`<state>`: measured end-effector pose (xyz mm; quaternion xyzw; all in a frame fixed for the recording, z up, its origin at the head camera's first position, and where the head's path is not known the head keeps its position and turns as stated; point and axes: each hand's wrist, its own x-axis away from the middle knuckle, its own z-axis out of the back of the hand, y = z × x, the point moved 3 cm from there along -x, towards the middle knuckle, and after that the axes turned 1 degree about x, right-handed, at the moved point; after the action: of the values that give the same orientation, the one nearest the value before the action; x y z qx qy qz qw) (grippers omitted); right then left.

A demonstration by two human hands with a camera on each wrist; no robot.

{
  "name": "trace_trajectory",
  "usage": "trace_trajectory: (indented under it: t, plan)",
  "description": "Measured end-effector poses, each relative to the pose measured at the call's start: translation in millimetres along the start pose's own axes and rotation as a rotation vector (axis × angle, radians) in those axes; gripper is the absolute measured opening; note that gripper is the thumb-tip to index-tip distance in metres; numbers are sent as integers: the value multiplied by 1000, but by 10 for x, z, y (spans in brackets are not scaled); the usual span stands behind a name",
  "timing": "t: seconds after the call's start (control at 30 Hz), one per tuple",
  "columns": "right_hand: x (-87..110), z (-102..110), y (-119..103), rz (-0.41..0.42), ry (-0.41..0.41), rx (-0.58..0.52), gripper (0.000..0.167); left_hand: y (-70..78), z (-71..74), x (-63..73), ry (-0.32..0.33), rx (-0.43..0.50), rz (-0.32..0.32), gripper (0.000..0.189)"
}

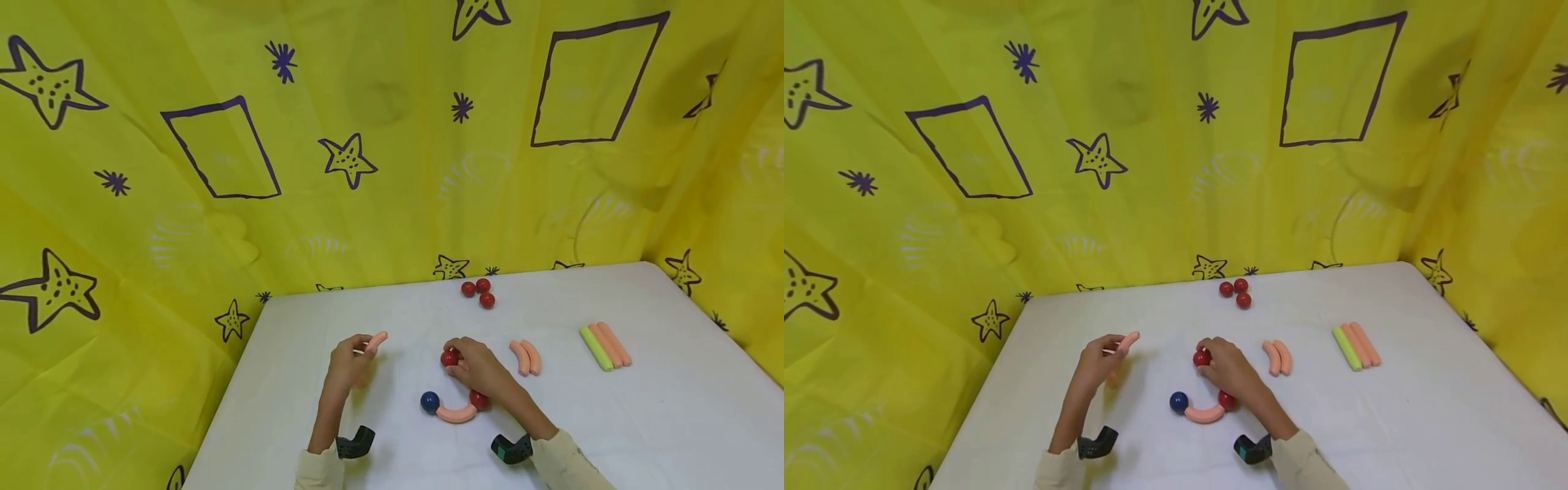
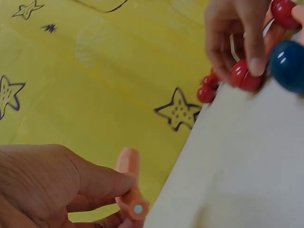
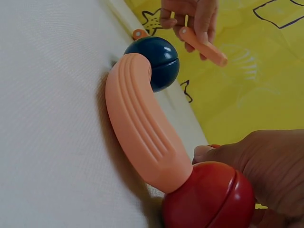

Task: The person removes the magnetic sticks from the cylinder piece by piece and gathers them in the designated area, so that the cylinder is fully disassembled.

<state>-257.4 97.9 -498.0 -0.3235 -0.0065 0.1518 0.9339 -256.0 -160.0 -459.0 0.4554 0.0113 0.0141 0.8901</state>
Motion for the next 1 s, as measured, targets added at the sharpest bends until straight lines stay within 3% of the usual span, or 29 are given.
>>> trace_trajectory:
  t: [0.27,0.4,0.7,1.0]
  plan:
    - [5,4,1,20,16,6,38,-200,287,-17,14,-38,157,36]
    - [-4,4,2,32,22,10,38,-307,390,-4,21,-89,199,32]
    - [16,-1,7,32,19,6,40,-463,440,9,-9,-171,200,22]
    - [34,3,-3,35,23,-1,40,-432,364,26,-26,-201,176,23]
